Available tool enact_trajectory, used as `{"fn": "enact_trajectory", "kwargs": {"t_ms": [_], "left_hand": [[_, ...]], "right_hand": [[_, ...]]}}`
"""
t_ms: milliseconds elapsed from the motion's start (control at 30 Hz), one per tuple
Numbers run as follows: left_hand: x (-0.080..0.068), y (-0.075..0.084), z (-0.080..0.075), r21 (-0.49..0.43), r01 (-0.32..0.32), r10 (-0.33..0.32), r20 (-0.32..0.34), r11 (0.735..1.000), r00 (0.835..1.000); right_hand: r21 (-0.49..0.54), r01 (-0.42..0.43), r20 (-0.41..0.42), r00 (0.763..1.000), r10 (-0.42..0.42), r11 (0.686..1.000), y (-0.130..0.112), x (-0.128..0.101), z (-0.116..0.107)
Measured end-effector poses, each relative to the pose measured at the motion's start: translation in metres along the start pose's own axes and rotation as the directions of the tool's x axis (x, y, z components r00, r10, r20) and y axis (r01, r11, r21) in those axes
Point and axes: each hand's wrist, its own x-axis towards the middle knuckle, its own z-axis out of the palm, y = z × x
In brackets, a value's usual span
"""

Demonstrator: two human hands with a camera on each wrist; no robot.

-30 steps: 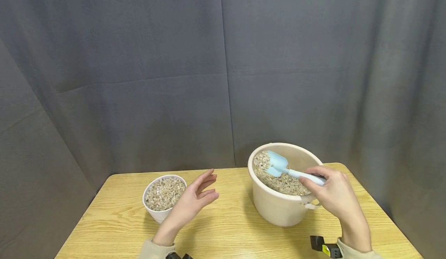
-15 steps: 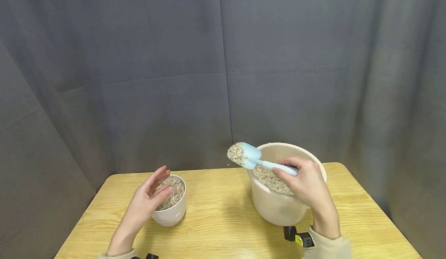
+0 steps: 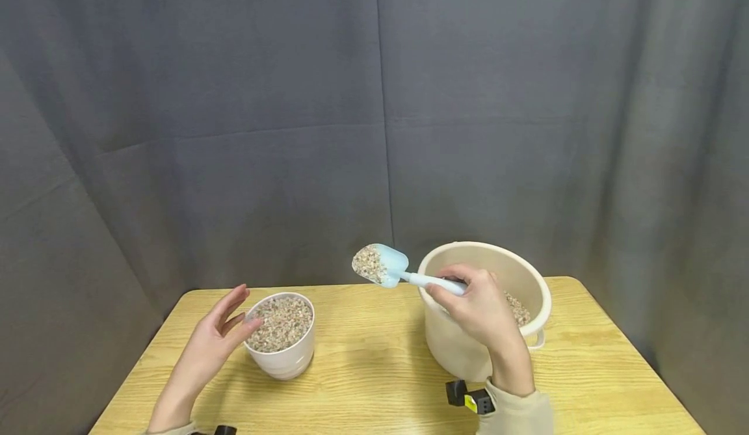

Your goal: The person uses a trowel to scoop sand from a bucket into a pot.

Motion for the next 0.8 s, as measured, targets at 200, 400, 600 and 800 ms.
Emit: {"fn": "enact_trajectory", "kwargs": {"t_ms": [200, 400, 600, 800], "left_hand": [[-0.003, -0.017, -0.009, 0.087, 0.023, -0.024, 0.010, 0.996, 1.000], [-0.003, -0.037, -0.014, 0.104, 0.040, -0.047, 0.066, 0.994, 0.997], [0.000, -0.054, -0.013, 0.025, 0.031, -0.034, 0.123, 0.999, 0.992], [0.002, -0.066, -0.011, -0.047, -0.010, 0.017, 0.155, 0.999, 0.988]], "right_hand": [[0.037, -0.007, 0.023, 1.000, 0.006, 0.999, -0.005, 0.002, 0.019], [0.076, -0.025, 0.071, 0.997, 0.020, 0.997, -0.009, 0.003, 0.040], [0.139, -0.081, 0.127, 0.990, 0.063, 0.987, -0.013, 0.003, 0.064], [0.154, -0.029, 0.152, 0.988, 0.006, 0.988, -0.014, 0.003, 0.088]]}}
